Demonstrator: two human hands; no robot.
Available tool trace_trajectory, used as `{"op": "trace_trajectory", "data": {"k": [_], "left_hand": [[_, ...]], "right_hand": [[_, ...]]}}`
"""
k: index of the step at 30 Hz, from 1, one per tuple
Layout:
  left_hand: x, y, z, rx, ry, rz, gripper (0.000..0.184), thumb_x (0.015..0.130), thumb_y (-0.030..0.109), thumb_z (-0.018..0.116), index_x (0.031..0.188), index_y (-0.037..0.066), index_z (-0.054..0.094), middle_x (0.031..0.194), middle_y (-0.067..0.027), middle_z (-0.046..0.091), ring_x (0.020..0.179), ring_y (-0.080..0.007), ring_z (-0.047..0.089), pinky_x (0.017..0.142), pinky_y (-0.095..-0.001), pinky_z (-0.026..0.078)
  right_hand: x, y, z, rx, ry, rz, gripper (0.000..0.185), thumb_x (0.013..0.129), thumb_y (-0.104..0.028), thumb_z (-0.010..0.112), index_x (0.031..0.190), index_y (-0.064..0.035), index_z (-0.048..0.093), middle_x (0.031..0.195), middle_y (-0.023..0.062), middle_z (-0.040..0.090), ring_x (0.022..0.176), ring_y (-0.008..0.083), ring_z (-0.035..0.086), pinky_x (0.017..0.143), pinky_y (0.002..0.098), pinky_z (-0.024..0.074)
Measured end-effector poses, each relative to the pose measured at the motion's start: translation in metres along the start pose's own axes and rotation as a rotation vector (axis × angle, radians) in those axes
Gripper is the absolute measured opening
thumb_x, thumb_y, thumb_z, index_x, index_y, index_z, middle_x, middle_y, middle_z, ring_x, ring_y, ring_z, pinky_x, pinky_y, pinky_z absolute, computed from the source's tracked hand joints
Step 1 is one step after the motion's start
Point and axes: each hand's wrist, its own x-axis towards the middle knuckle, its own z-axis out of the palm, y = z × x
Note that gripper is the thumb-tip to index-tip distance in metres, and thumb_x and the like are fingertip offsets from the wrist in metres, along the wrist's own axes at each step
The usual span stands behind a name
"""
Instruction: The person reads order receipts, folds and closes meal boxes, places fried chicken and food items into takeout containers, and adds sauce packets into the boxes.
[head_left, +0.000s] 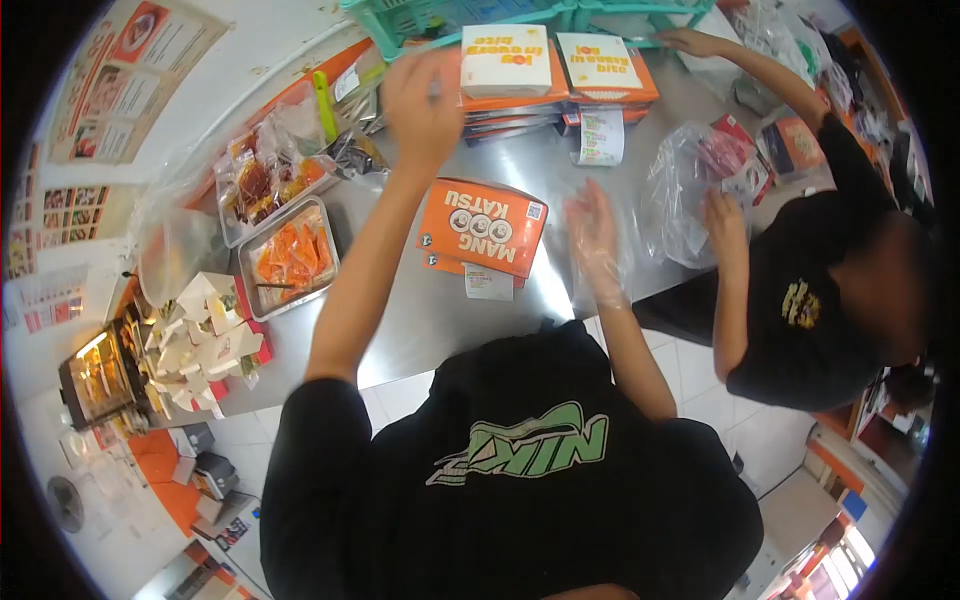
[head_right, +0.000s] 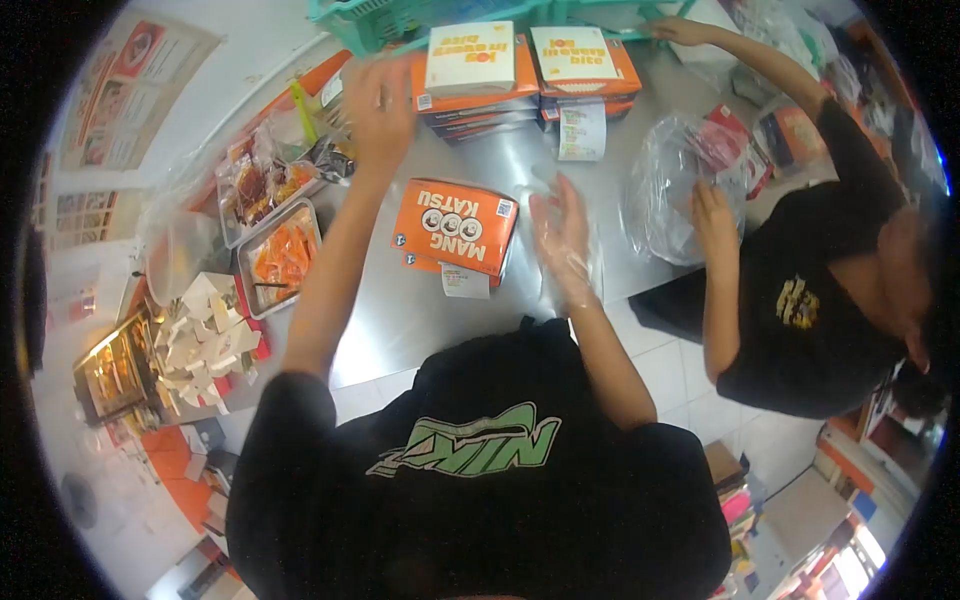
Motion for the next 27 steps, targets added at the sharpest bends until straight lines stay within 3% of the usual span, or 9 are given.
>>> {"op": "trace_trajectory", "data": {"k": [2, 5, 8, 15, 17, 18, 21, 24, 27], "left_hand": [[-0.072, 0.006, -0.048, -0.162, -0.131, -0.411, 0.012, 0.082, 0.013, 0.061, 0.088, 0.003, 0.063, 0.081, -0.0095, 0.061, 0.078, -0.0181, 0.056, 0.068, -0.0290, 0.044], [-0.163, -0.018, -0.084, -0.235, -0.597, -1.201, 0.061, 0.085, 0.042, 0.058, 0.131, 0.006, 0.042, 0.108, -0.0087, 0.057, 0.090, -0.0174, 0.056, 0.074, -0.0299, 0.045], [-0.168, 0.018, -0.102, -0.528, -0.747, -1.507, 0.072, 0.086, 0.053, 0.050, 0.140, 0.010, 0.029, 0.129, -0.0094, 0.046, 0.109, -0.0197, 0.049, 0.089, -0.0355, 0.041], [-0.187, 0.075, -0.076, -0.973, -0.634, -1.346, 0.072, 0.090, 0.050, 0.045, 0.142, 0.008, 0.018, 0.133, -0.0106, 0.043, 0.120, -0.0212, 0.043, 0.094, -0.0392, 0.043], [-0.254, 0.052, -0.032, -0.938, -0.483, -1.054, 0.085, 0.086, 0.047, 0.054, 0.143, 0.005, 0.008, 0.143, -0.0195, 0.025, 0.123, -0.0335, 0.041, 0.100, -0.0440, 0.037], [-0.279, 0.041, -0.012, -0.544, -0.558, -0.976, 0.080, 0.084, 0.042, 0.058, 0.141, 0.003, 0.017, 0.138, -0.0234, 0.033, 0.121, -0.0352, 0.042, 0.103, -0.0430, 0.031], [-0.217, 0.083, -0.086, -0.436, -0.554, -0.818, 0.061, 0.083, 0.040, 0.062, 0.125, 0.001, 0.040, 0.121, -0.0177, 0.049, 0.115, -0.0272, 0.047, 0.091, -0.0377, 0.042], [-0.204, 0.112, -0.180, -0.579, -0.581, -0.721, 0.049, 0.076, 0.042, 0.069, 0.101, 0.004, 0.052, 0.095, -0.0108, 0.059, 0.091, -0.0262, 0.058, 0.080, -0.0375, 0.045], [-0.231, 0.141, -0.277, -0.335, -0.618, -0.699, 0.045, 0.074, 0.040, 0.071, 0.096, 0.006, 0.053, 0.091, -0.0108, 0.060, 0.086, -0.0270, 0.059, 0.074, -0.0357, 0.046]], "right_hand": [[-0.024, 0.023, -0.001, 0.116, -0.166, 0.235, 0.071, 0.081, -0.034, 0.066, 0.131, 0.0050, 0.035, 0.122, 0.0225, 0.048, 0.109, 0.0301, 0.050, 0.095, 0.0381, 0.0388], [-0.047, 0.061, 0.023, 0.250, -0.336, 0.408, 0.081, 0.078, -0.042, 0.068, 0.132, 0.0082, 0.033, 0.127, 0.0231, 0.045, 0.116, 0.0297, 0.045, 0.099, 0.0373, 0.0346], [-0.043, 0.025, 0.025, 0.291, -0.493, 0.446, 0.081, 0.078, -0.045, 0.066, 0.131, 0.0073, 0.034, 0.125, 0.0208, 0.048, 0.117, 0.0259, 0.044, 0.100, 0.0351, 0.0334], [-0.020, 0.006, -0.043, -0.006, -0.617, 0.573, 0.047, 0.086, -0.036, 0.058, 0.116, -0.0009, 0.050, 0.091, 0.0063, 0.055, 0.076, 0.0126, 0.055, 0.064, 0.0263, 0.0463], [-0.014, 0.039, -0.063, -0.142, -0.446, 0.350, 0.061, 0.084, -0.035, 0.060, 0.129, 0.0016, 0.040, 0.108, 0.0121, 0.054, 0.092, 0.0191, 0.054, 0.081, 0.0319, 0.0444], [-0.001, -0.013, -0.063, -0.434, -0.548, 0.382, 0.064, 0.084, -0.044, 0.058, 0.125, 0.0030, 0.047, 0.125, 0.0140, 0.050, 0.111, 0.0217, 0.050, 0.095, 0.0340, 0.0381], [-0.025, -0.093, -0.030, -0.807, -0.058, -0.408, 0.062, 0.089, -0.039, 0.051, 0.136, -0.0025, 0.034, 0.130, 0.0174, 0.047, 0.108, 0.0246, 0.052, 0.095, 0.0368, 0.0373], [-0.081, -0.138, 0.041, -0.398, -0.023, -0.568, 0.058, 0.092, -0.035, 0.045, 0.139, -0.0036, 0.030, 0.140, 0.0220, 0.033, 0.124, 0.0352, 0.038, 0.105, 0.0433, 0.0287], [-0.152, -0.130, 0.140, 0.051, -0.298, -0.440, 0.065, 0.091, -0.046, 0.037, 0.141, -0.0092, 0.020, 0.144, 0.0145, 0.024, 0.130, 0.0308, 0.027, 0.106, 0.0464, 0.0218]]}}
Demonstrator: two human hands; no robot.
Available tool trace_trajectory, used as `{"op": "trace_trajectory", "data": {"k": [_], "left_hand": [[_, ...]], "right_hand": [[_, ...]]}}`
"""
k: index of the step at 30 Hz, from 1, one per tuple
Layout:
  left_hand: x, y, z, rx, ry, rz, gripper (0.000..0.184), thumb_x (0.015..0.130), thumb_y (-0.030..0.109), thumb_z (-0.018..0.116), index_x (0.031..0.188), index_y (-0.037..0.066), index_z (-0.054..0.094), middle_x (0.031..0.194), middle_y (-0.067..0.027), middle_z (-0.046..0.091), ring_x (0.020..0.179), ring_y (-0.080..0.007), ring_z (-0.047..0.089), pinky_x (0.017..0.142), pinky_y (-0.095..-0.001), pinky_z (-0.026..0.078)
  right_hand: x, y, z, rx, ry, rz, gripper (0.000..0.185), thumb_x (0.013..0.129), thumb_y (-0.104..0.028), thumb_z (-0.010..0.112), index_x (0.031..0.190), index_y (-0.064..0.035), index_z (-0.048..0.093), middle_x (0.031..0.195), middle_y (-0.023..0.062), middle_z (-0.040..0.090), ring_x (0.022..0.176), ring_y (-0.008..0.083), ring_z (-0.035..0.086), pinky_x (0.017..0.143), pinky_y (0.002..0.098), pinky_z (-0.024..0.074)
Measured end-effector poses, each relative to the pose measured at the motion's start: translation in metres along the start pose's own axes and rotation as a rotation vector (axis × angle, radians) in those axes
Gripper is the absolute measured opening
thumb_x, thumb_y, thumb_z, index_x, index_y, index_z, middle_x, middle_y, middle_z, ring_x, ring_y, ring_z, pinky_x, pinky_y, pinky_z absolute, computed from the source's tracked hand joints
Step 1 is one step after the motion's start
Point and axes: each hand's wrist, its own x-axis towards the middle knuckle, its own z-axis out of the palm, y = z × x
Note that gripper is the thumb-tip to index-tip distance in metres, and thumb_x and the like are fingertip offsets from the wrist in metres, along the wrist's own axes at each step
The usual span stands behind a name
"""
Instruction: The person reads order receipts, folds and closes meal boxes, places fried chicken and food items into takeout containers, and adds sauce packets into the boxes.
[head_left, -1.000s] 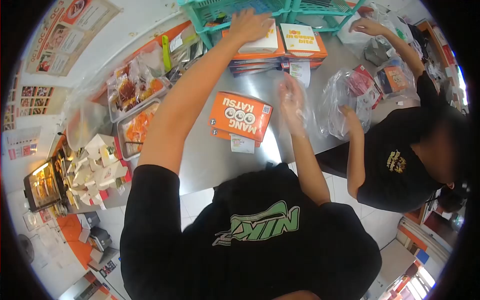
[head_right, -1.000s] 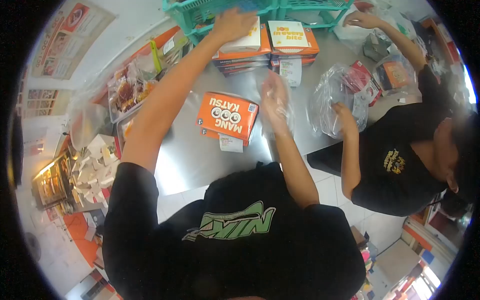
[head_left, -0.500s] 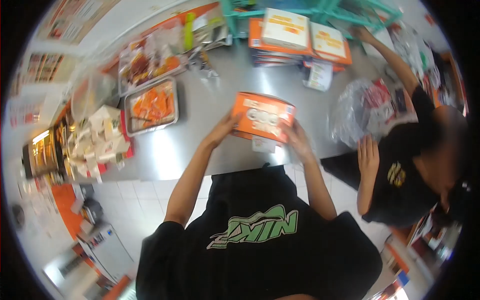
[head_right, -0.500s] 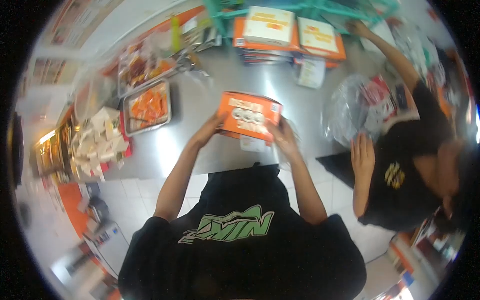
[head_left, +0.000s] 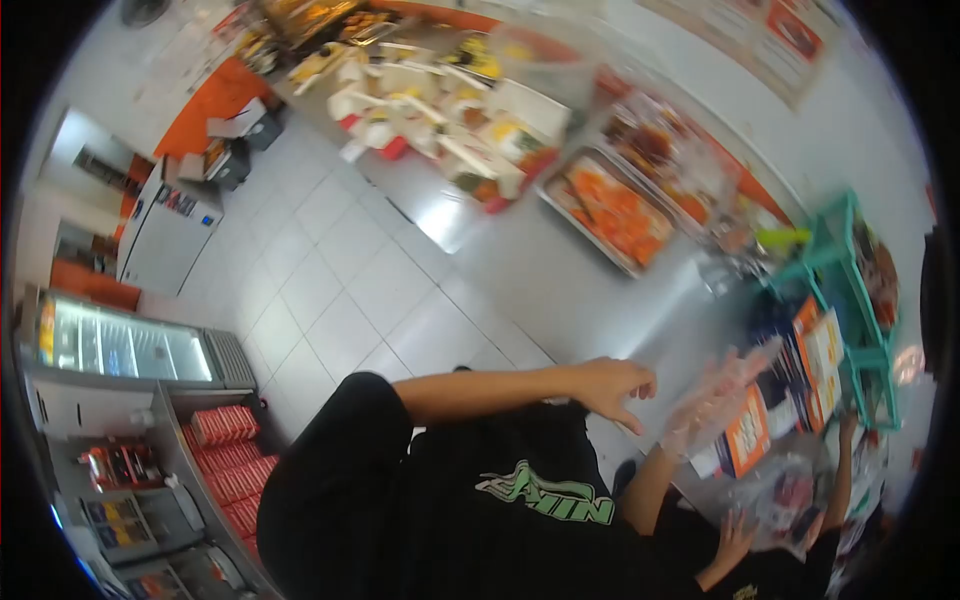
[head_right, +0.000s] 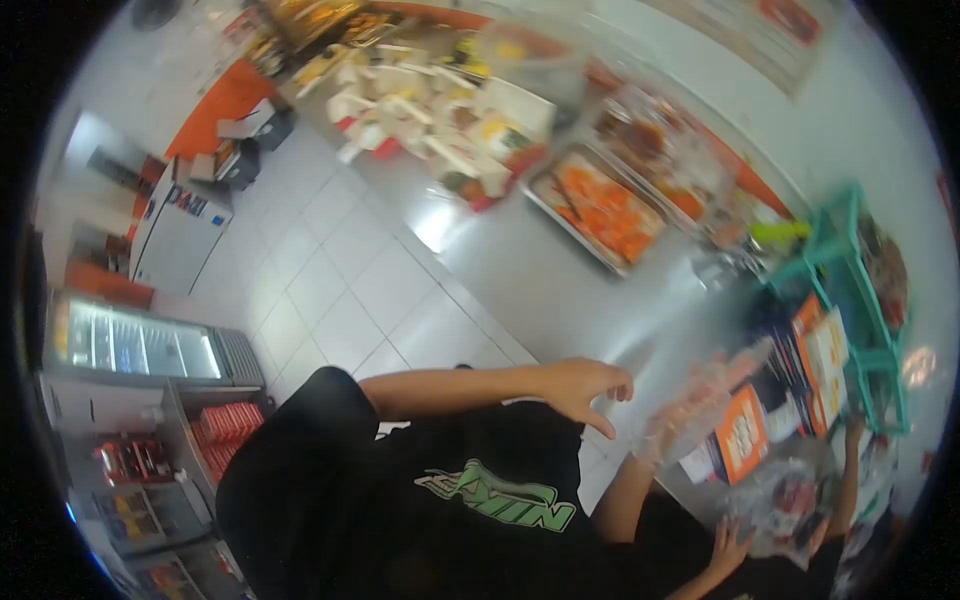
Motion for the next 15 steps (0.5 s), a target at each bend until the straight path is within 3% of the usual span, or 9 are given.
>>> {"op": "trace_trajectory", "data": {"k": [1, 3, 5, 6, 8, 10, 11, 13, 15], "left_hand": [[-0.031, -0.013, -0.008, 0.023, 0.035, -0.007, 0.045, 0.074, 0.040, 0.071, 0.096, 0.006, 0.053, 0.091, -0.0108, 0.060, 0.086, -0.0270, 0.059, 0.074, -0.0357, 0.046], [-0.091, -0.053, -0.035, 0.091, 0.330, -0.047, 0.037, 0.075, 0.036, 0.070, 0.092, 0.007, 0.055, 0.085, -0.0095, 0.061, 0.082, -0.0256, 0.060, 0.072, -0.0359, 0.046], [-0.164, -0.062, -0.073, 0.078, 0.424, -0.058, 0.033, 0.076, 0.033, 0.069, 0.091, 0.007, 0.055, 0.082, -0.0088, 0.060, 0.080, -0.0250, 0.061, 0.071, -0.0357, 0.046], [-0.200, -0.062, -0.088, 0.039, 0.492, -0.072, 0.028, 0.078, 0.030, 0.067, 0.090, 0.007, 0.055, 0.080, -0.0082, 0.060, 0.078, -0.0243, 0.061, 0.070, -0.0356, 0.046], [-0.257, -0.061, -0.116, 0.043, 0.613, -0.192, 0.027, 0.078, 0.028, 0.067, 0.091, 0.007, 0.055, 0.079, -0.0077, 0.060, 0.077, -0.0238, 0.060, 0.070, -0.0355, 0.046], [-0.305, -0.072, -0.137, 0.069, 0.855, -0.328, 0.026, 0.079, 0.023, 0.067, 0.095, 0.006, 0.055, 0.078, -0.0055, 0.060, 0.074, -0.0197, 0.059, 0.068, -0.0317, 0.045], [-0.325, -0.082, -0.149, 0.086, 0.862, -0.332, 0.026, 0.079, 0.023, 0.067, 0.095, 0.006, 0.055, 0.078, -0.0055, 0.060, 0.074, -0.0197, 0.059, 0.068, -0.0317, 0.045], [-0.358, -0.106, -0.183, -0.259, 0.995, -0.422, 0.021, 0.081, 0.020, 0.066, 0.093, 0.005, 0.057, 0.079, -0.0056, 0.061, 0.074, -0.0162, 0.058, 0.067, -0.0276, 0.045], [-0.388, -0.144, -0.211, -0.270, 1.037, -0.332, 0.012, 0.084, 0.013, 0.059, 0.088, 0.002, 0.058, 0.077, -0.0091, 0.060, 0.070, -0.0182, 0.057, 0.064, -0.0278, 0.045]], "right_hand": [[-0.019, 0.001, 0.044, 0.225, -0.081, 0.059, 0.068, 0.090, -0.052, 0.033, 0.143, -0.0119, 0.015, 0.147, 0.0107, 0.019, 0.132, 0.0286, 0.022, 0.107, 0.0479, 0.0183], [-0.057, -0.008, 0.134, 0.670, -0.241, 0.188, 0.075, 0.089, -0.063, 0.025, 0.145, -0.0174, 0.005, 0.151, 0.0033, 0.010, 0.138, 0.0243, 0.011, 0.108, 0.0511, 0.0114], [-0.095, -0.032, 0.209, 0.676, -0.364, 0.218, 0.081, 0.085, -0.069, 0.023, 0.145, -0.0198, 0.002, 0.152, 0.0029, 0.007, 0.137, 0.0311, 0.010, 0.107, 0.0545, 0.0085], [-0.104, -0.087, 0.240, 0.628, -0.407, 0.043, 0.080, 0.085, -0.069, 0.024, 0.145, -0.0203, 0.004, 0.152, 0.0032, 0.007, 0.137, 0.0344, 0.009, 0.106, 0.0551, 0.0096], [-0.135, -0.142, 0.295, 0.655, -0.465, 0.009, 0.080, 0.085, -0.069, 0.024, 0.145, -0.0203, 0.005, 0.151, 0.0035, 0.008, 0.137, 0.0340, 0.010, 0.106, 0.0549, 0.0101], [-0.171, -0.178, 0.347, 0.706, -0.536, 0.072, 0.080, 0.085, -0.069, 0.024, 0.145, -0.0203, 0.006, 0.151, 0.0037, 0.009, 0.137, 0.0335, 0.011, 0.106, 0.0547, 0.0106], [-0.186, -0.189, 0.371, 0.720, -0.581, 0.112, 0.079, 0.085, -0.069, 0.024, 0.145, -0.0203, 0.006, 0.151, 0.0038, 0.010, 0.137, 0.0333, 0.012, 0.106, 0.0545, 0.0108], [-0.214, -0.204, 0.423, 0.729, -0.669, 0.205, 0.079, 0.085, -0.069, 0.024, 0.145, -0.0203, 0.007, 0.151, 0.0041, 0.011, 0.136, 0.0329, 0.013, 0.106, 0.0543, 0.0113], [-0.236, -0.215, 0.478, 0.726, -0.735, 0.277, 0.079, 0.085, -0.069, 0.024, 0.145, -0.0203, 0.008, 0.150, 0.0044, 0.012, 0.136, 0.0324, 0.014, 0.106, 0.0541, 0.0119]]}}
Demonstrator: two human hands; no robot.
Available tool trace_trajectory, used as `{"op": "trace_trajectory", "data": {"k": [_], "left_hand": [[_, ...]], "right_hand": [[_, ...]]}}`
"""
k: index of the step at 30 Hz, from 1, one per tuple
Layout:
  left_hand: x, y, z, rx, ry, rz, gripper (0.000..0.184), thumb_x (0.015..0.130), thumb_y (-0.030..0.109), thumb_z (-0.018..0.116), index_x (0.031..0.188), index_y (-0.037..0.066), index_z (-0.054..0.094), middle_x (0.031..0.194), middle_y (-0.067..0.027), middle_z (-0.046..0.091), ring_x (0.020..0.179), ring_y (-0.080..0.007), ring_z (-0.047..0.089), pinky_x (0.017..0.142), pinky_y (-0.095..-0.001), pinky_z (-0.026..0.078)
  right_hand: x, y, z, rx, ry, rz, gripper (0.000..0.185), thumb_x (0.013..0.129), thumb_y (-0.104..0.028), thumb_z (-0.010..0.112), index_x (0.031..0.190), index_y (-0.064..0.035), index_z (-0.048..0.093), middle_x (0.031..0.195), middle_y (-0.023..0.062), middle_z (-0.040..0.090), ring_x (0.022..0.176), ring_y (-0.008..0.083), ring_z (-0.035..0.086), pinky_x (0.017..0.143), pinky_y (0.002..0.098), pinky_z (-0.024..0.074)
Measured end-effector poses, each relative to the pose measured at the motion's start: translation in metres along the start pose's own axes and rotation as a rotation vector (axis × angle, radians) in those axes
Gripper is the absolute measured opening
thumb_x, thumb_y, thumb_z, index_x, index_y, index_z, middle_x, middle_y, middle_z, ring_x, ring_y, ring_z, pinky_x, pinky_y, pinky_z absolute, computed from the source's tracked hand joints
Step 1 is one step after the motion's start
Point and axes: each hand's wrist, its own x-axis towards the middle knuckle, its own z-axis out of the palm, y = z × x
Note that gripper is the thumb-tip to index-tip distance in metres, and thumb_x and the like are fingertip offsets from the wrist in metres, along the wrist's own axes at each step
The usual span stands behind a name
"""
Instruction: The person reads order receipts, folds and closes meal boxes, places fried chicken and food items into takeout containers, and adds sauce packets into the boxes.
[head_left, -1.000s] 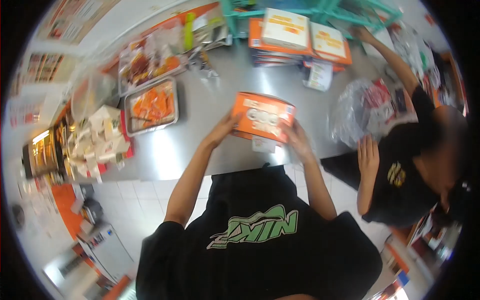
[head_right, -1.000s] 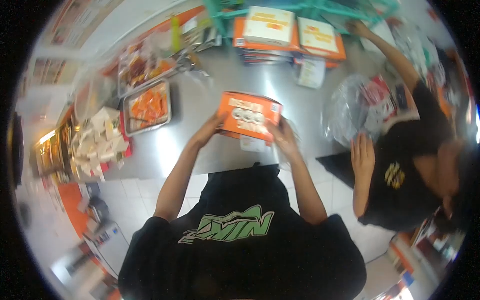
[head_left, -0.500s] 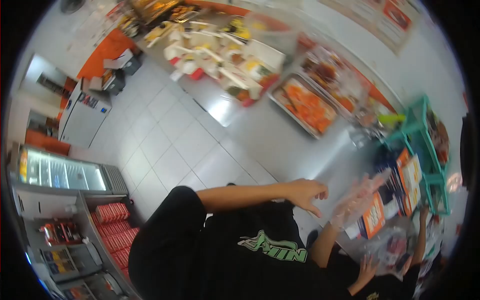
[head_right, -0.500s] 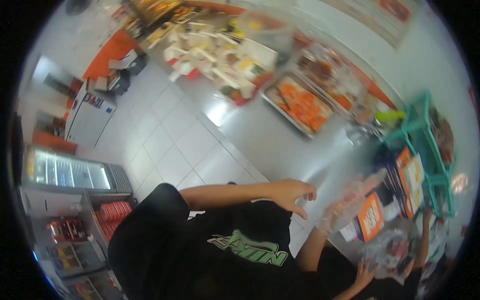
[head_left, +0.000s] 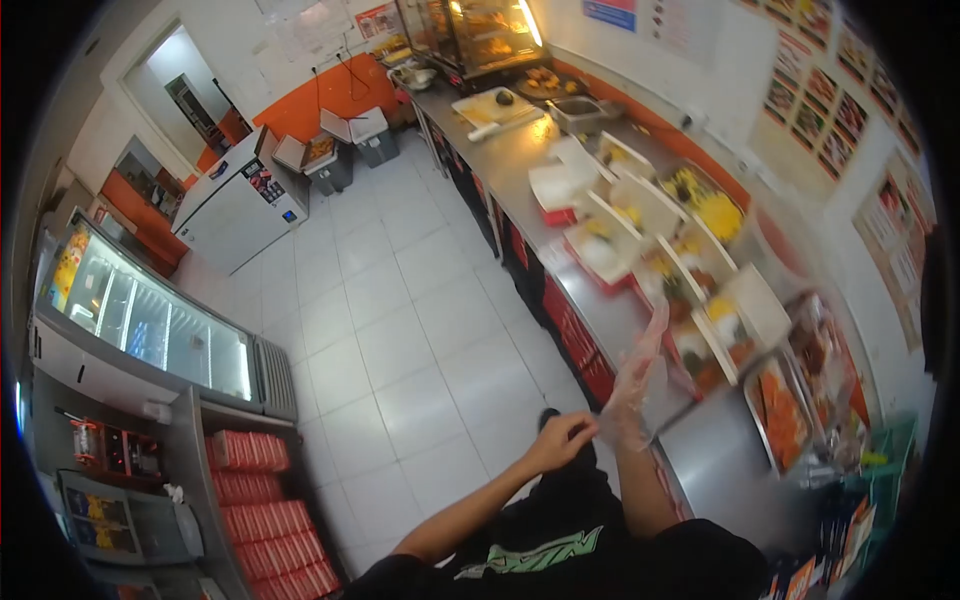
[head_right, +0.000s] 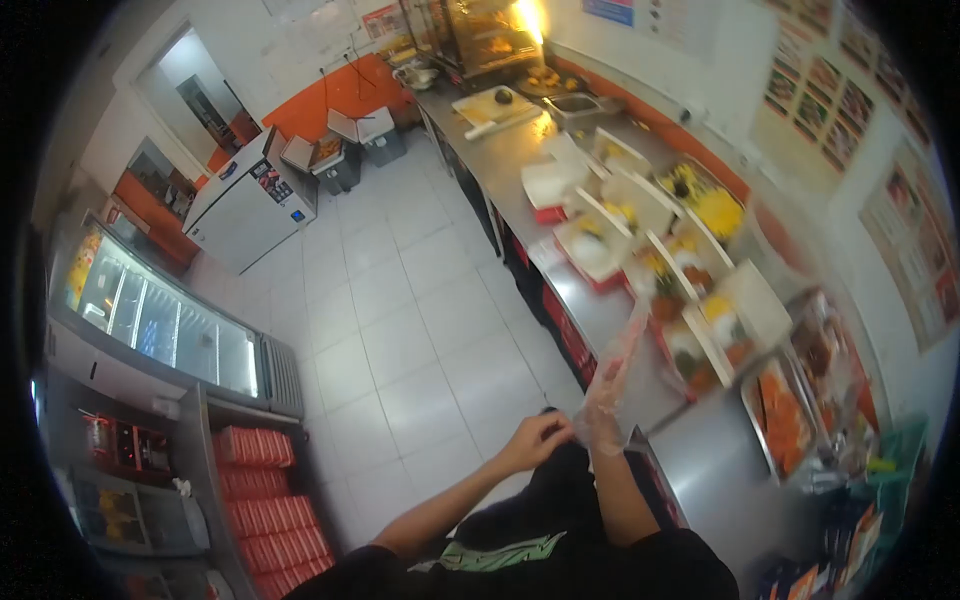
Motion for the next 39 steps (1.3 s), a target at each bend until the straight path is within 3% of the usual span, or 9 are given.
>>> {"op": "trace_trajectory", "data": {"k": [4, 10, 13, 21, 24, 25, 32, 36, 39], "left_hand": [[0.050, -0.019, -0.090, 0.110, -0.094, 0.204, 0.010, 0.085, 0.011, 0.057, 0.085, 0.001, 0.058, 0.078, -0.0111, 0.060, 0.075, -0.0231, 0.059, 0.068, -0.0310, 0.045], [0.170, -0.079, -0.271, 0.114, -0.171, -0.096, 0.020, 0.090, 0.019, 0.051, 0.094, 0.000, 0.058, 0.085, -0.0099, 0.063, 0.079, -0.0172, 0.060, 0.073, -0.0302, 0.046], [0.225, -0.089, -0.375, -0.130, -0.158, -0.402, 0.024, 0.092, 0.021, 0.049, 0.106, 0.004, 0.056, 0.094, -0.0073, 0.063, 0.086, -0.0161, 0.059, 0.075, -0.0296, 0.047], [0.368, -0.130, -0.630, -0.682, -0.029, -0.413, 0.026, 0.093, 0.024, 0.048, 0.112, 0.007, 0.052, 0.093, -0.0045, 0.060, 0.088, -0.0136, 0.057, 0.077, -0.0279, 0.045], [0.424, -0.141, -0.702, -0.684, -0.118, -0.427, 0.027, 0.093, 0.025, 0.048, 0.114, 0.008, 0.051, 0.093, -0.0035, 0.060, 0.088, -0.0127, 0.056, 0.077, -0.0273, 0.045], [0.443, -0.141, -0.724, -0.674, -0.155, -0.438, 0.028, 0.093, 0.025, 0.048, 0.115, 0.008, 0.050, 0.093, -0.0031, 0.059, 0.089, -0.0124, 0.056, 0.078, -0.0270, 0.045], [0.600, -0.123, -0.864, -0.477, -0.420, -0.453, 0.030, 0.094, 0.027, 0.048, 0.120, 0.011, 0.048, 0.093, -0.0010, 0.058, 0.090, -0.0106, 0.054, 0.079, -0.0258, 0.044], [0.709, -0.154, -0.938, -0.257, -0.586, -0.381, 0.027, 0.090, 0.026, 0.055, 0.112, 0.009, 0.054, 0.087, -0.0012, 0.058, 0.083, -0.0098, 0.055, 0.077, -0.0249, 0.043], [0.773, -0.169, -0.975, -0.212, -0.436, -0.261, 0.025, 0.091, 0.022, 0.054, 0.113, 0.010, 0.054, 0.088, -0.0016, 0.059, 0.085, -0.0104, 0.055, 0.077, -0.0249, 0.043]], "right_hand": [[0.069, 0.071, 0.089, 0.040, -0.044, 0.072, 0.078, 0.086, -0.069, 0.024, 0.145, -0.0204, 0.009, 0.150, 0.0048, 0.014, 0.136, 0.0317, 0.015, 0.105, 0.0537, 0.0126], [0.176, 0.118, 0.283, 1.254, -0.518, 0.617, 0.077, 0.082, -0.070, 0.032, 0.142, -0.0237, 0.023, 0.146, 0.0151, 0.025, 0.128, 0.0390, 0.031, 0.104, 0.0585, 0.0181], [0.205, 0.123, 0.407, 1.484, -0.819, 0.845, 0.080, 0.080, -0.072, 0.035, 0.142, -0.0228, 0.025, 0.143, 0.0205, 0.028, 0.129, 0.0407, 0.028, 0.103, 0.0621, 0.0152], [0.302, 0.199, 0.667, 1.661, -1.456, 0.938, 0.084, 0.079, -0.070, 0.040, 0.144, -0.0204, 0.018, 0.144, 0.0235, 0.021, 0.129, 0.0389, 0.028, 0.102, 0.0645, 0.0126], [0.354, 0.249, 0.735, 1.647, -1.485, 0.788, 0.082, 0.079, -0.073, 0.036, 0.143, -0.0246, 0.021, 0.142, 0.0195, 0.027, 0.127, 0.0382, 0.031, 0.102, 0.0648, 0.0097], [0.373, 0.250, 0.758, 1.609, -1.373, 0.775, 0.075, 0.079, -0.066, 0.046, 0.137, -0.0210, 0.034, 0.130, 0.0173, 0.042, 0.119, 0.0337, 0.040, 0.101, 0.0602, 0.0201], [0.546, 0.276, 0.791, 1.210, -0.890, 0.108, 0.055, 0.083, -0.047, 0.057, 0.128, -0.0183, 0.046, 0.117, 0.0121, 0.050, 0.107, 0.0248, 0.048, 0.088, 0.0437, 0.0382], [0.614, 0.312, 0.780, 1.096, -0.677, 0.020, 0.054, 0.081, -0.040, 0.062, 0.129, -0.0202, 0.046, 0.120, 0.0117, 0.049, 0.105, 0.0239, 0.048, 0.093, 0.0428, 0.0357], [0.660, 0.338, 0.798, 1.006, -0.428, 0.045, 0.055, 0.080, -0.035, 0.063, 0.130, -0.0198, 0.046, 0.118, 0.0118, 0.050, 0.104, 0.0229, 0.048, 0.087, 0.0390, 0.0381]]}}
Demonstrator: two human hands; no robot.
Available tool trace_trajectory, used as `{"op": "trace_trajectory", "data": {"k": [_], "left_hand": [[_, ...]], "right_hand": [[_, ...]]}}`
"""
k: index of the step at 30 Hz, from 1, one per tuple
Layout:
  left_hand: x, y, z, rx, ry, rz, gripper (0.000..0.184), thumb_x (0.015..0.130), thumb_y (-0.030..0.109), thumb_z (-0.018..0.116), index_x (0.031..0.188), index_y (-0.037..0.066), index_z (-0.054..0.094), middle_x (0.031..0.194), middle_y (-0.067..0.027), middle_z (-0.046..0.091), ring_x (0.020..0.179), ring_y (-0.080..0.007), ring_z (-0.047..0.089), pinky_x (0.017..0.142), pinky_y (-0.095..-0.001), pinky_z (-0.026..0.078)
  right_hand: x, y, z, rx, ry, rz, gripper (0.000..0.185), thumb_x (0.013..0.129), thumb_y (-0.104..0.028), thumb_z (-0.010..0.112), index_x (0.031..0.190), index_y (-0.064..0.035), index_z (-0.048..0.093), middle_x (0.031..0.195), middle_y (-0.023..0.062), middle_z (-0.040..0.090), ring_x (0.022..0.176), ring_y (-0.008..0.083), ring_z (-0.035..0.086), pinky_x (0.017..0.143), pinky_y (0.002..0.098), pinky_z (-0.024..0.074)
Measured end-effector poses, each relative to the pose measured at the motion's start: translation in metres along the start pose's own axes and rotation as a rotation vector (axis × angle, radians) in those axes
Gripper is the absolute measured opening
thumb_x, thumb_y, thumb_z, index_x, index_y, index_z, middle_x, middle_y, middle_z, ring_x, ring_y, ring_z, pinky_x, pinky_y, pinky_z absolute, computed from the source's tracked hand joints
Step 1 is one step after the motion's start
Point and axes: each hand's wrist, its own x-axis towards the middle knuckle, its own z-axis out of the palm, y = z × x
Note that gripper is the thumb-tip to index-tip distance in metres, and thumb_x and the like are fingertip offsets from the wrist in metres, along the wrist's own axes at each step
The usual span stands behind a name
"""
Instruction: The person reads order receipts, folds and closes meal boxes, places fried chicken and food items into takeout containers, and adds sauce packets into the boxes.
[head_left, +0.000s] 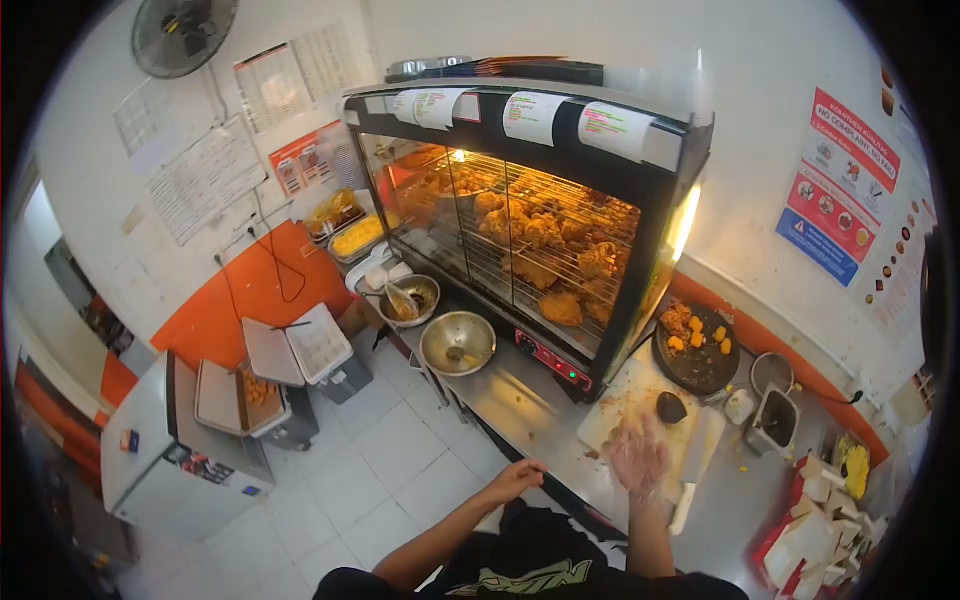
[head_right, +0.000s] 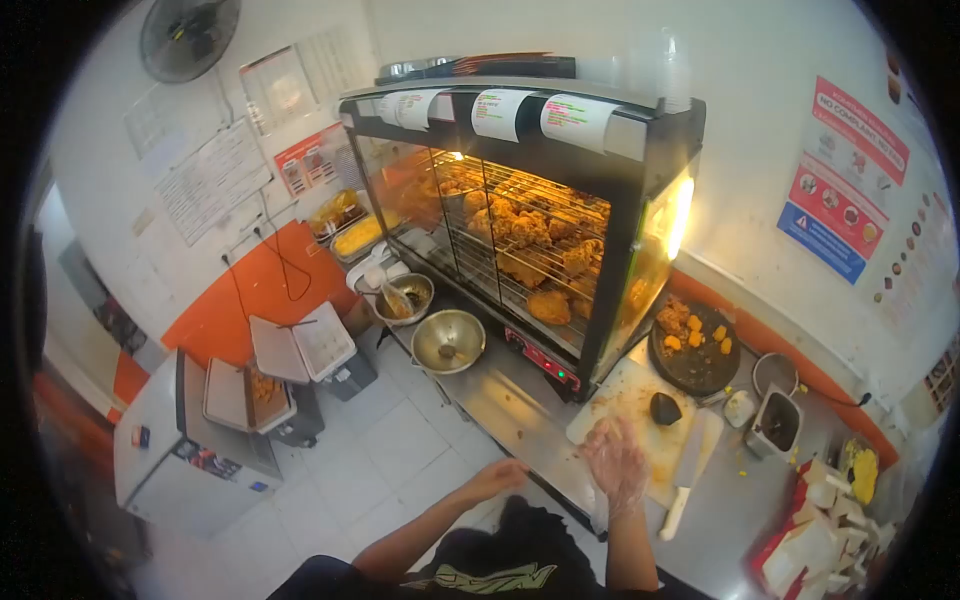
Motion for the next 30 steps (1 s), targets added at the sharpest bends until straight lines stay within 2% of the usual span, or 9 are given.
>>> {"op": "trace_trajectory", "data": {"k": [3, 4, 7, 9, 11, 15, 17, 24, 30], "left_hand": [[0.012, 0.047, -0.033, -0.060, -0.002, -0.043, 0.025, 0.091, 0.021, 0.053, 0.113, 0.010, 0.054, 0.090, -0.0015, 0.059, 0.086, -0.0103, 0.055, 0.077, -0.0241, 0.042], [0.018, 0.049, -0.042, -0.062, -0.027, -0.056, 0.025, 0.091, 0.021, 0.053, 0.113, 0.010, 0.054, 0.090, -0.0015, 0.059, 0.086, -0.0103, 0.055, 0.077, -0.0241, 0.042], [0.034, 0.050, -0.072, -0.076, -0.096, -0.062, 0.025, 0.091, 0.023, 0.052, 0.114, 0.011, 0.054, 0.091, -0.0011, 0.059, 0.086, -0.0101, 0.055, 0.077, -0.0232, 0.041], [0.036, 0.042, -0.087, -0.118, -0.208, -0.160, 0.027, 0.092, 0.024, 0.050, 0.116, 0.012, 0.053, 0.093, -0.0006, 0.059, 0.087, -0.0095, 0.055, 0.077, -0.0226, 0.040], [0.046, 0.031, -0.114, -0.095, -0.332, -0.182, 0.028, 0.093, 0.025, 0.049, 0.117, 0.011, 0.052, 0.094, 0.0000, 0.058, 0.088, -0.0088, 0.054, 0.077, -0.0231, 0.041], [0.050, 0.061, -0.157, -0.002, -0.604, -0.248, 0.029, 0.093, 0.026, 0.049, 0.118, 0.011, 0.051, 0.096, 0.0007, 0.058, 0.089, -0.0086, 0.054, 0.079, -0.0238, 0.041], [0.063, 0.060, -0.188, 0.153, -0.631, -0.226, 0.030, 0.093, 0.028, 0.050, 0.118, 0.012, 0.051, 0.098, -0.0001, 0.058, 0.091, -0.0090, 0.054, 0.079, -0.0247, 0.041], [0.078, 0.077, -0.256, 0.181, -0.611, -0.218, 0.033, 0.093, 0.031, 0.050, 0.119, 0.011, 0.050, 0.100, -0.0024, 0.059, 0.095, -0.0119, 0.055, 0.083, -0.0277, 0.040], [0.080, 0.095, -0.246, 0.153, -0.762, -0.238, 0.032, 0.093, 0.031, 0.049, 0.120, 0.012, 0.050, 0.099, -0.0016, 0.058, 0.094, -0.0113, 0.054, 0.084, -0.0276, 0.040]], "right_hand": [[0.053, 0.025, 0.010, -0.031, -0.036, -0.020, 0.054, 0.080, -0.033, 0.063, 0.129, -0.0189, 0.046, 0.117, 0.0117, 0.050, 0.103, 0.0236, 0.049, 0.084, 0.0386, 0.0383], [0.068, 0.036, 0.020, -0.061, -0.027, -0.035, 0.058, 0.080, -0.036, 0.064, 0.130, -0.0148, 0.045, 0.115, 0.0114, 0.053, 0.098, 0.0221, 0.050, 0.083, 0.0374, 0.0396], [0.097, 0.064, 0.025, -0.210, -0.053, -0.011, 0.053, 0.081, -0.036, 0.063, 0.128, -0.0163, 0.046, 0.121, 0.0122, 0.047, 0.104, 0.0244, 0.047, 0.083, 0.0403, 0.0393], [0.104, 0.087, 0.031, -0.267, -0.019, -0.048, 0.055, 0.080, -0.035, 0.065, 0.127, -0.0151, 0.045, 0.122, 0.0122, 0.047, 0.104, 0.0242, 0.047, 0.083, 0.0398, 0.0398], [0.113, 0.110, 0.035, -0.337, 0.105, -0.141, 0.055, 0.079, -0.035, 0.065, 0.127, -0.0138, 0.045, 0.113, 0.0114, 0.053, 0.096, 0.0232, 0.051, 0.079, 0.0380, 0.0396], [0.112, 0.154, 0.039, -0.285, 0.223, -0.231, 0.054, 0.080, -0.032, 0.064, 0.127, -0.0136, 0.045, 0.112, 0.0123, 0.053, 0.097, 0.0241, 0.051, 0.080, 0.0395, 0.0398], [0.114, 0.175, 0.034, -0.160, 0.265, -0.200, 0.058, 0.079, -0.025, 0.068, 0.128, -0.0063, 0.042, 0.118, 0.0153, 0.049, 0.108, 0.0259, 0.048, 0.092, 0.0396, 0.0396], [0.136, 0.198, 0.052, -0.254, 0.259, -0.263, 0.055, 0.081, -0.023, 0.066, 0.128, -0.0062, 0.042, 0.111, 0.0143, 0.052, 0.103, 0.0253, 0.049, 0.090, 0.0380, 0.0394], [0.125, 0.207, 0.069, -0.320, 0.321, -0.401, 0.053, 0.081, -0.023, 0.066, 0.127, -0.0072, 0.044, 0.106, 0.0134, 0.053, 0.096, 0.0233, 0.050, 0.085, 0.0368, 0.0401]]}}
